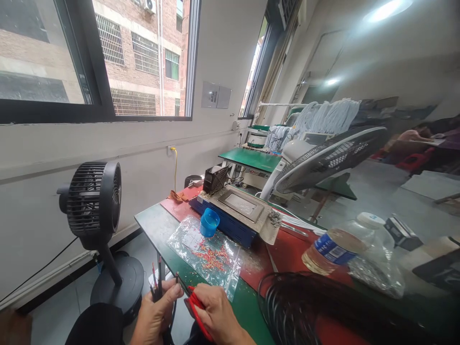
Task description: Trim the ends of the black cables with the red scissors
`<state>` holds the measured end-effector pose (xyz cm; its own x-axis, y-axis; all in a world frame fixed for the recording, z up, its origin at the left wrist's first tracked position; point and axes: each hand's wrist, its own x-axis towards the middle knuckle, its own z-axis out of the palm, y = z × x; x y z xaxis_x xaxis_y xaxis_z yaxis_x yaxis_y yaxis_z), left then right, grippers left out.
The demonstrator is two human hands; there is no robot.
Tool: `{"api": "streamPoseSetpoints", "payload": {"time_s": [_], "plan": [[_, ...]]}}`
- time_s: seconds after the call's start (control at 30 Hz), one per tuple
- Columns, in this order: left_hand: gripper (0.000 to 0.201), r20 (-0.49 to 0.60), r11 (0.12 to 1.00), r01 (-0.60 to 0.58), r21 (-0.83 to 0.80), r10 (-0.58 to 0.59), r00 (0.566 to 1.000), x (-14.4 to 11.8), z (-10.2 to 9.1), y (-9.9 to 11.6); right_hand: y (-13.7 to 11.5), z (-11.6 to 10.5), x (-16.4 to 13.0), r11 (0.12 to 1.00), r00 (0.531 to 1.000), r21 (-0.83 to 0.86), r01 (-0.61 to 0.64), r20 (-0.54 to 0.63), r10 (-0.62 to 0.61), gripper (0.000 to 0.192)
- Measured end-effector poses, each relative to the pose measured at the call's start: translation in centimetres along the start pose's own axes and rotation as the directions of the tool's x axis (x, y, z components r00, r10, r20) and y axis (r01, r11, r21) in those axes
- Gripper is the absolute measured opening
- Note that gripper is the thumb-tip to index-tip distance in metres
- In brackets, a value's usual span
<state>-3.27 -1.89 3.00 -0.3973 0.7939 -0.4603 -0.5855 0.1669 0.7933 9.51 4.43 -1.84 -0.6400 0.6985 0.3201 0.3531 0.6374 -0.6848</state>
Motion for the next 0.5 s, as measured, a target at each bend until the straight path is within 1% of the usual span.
{"api": "streamPoseSetpoints", "payload": {"time_s": [0.1,0.13,0.17,0.3,0.37,0.43,0.5], "plan": [[0.023,0.001,1.0,0.021,-0.012,-0.021,1.0,0.0,-0.3,0.2,-0.4,0.0,0.2,0.967,0.993,0.235,-0.096,0.091,0.076,0.041],[0.024,-0.004,0.999,0.027,-0.02,-0.027,1.0,0.2,-0.4,0.1,-0.5,0.0,0.2,0.954,0.989,0.277,-0.114,0.12,0.084,0.042],[0.026,-0.009,0.999,0.034,-0.022,-0.034,0.999,0.3,-0.5,0.0,-0.6,0.0,0.2,0.951,0.988,0.288,-0.117,0.129,0.082,0.043],[0.031,-0.073,0.999,0.047,0.003,-0.047,0.996,1.2,-1.2,-1.1,-0.7,-0.1,0.2,0.976,0.996,0.208,-0.06,0.078,0.044,0.049],[0.032,-0.097,0.999,0.042,-0.006,-0.042,0.994,1.5,-1.4,-1.5,-0.7,-0.2,0.2,0.972,0.996,0.228,-0.055,0.082,0.037,0.048],[0.031,-0.096,0.999,0.034,0.001,-0.034,0.995,1.6,-1.4,-1.7,-0.6,-0.3,0.3,0.966,0.997,0.252,-0.057,0.069,0.04,0.047],[0.028,-0.073,0.999,0.012,0.029,-0.01,0.997,1.6,-1.3,-1.8,-0.4,-0.5,0.4,0.954,0.996,0.285,-0.092,0.03,0.087,0.048]]}}
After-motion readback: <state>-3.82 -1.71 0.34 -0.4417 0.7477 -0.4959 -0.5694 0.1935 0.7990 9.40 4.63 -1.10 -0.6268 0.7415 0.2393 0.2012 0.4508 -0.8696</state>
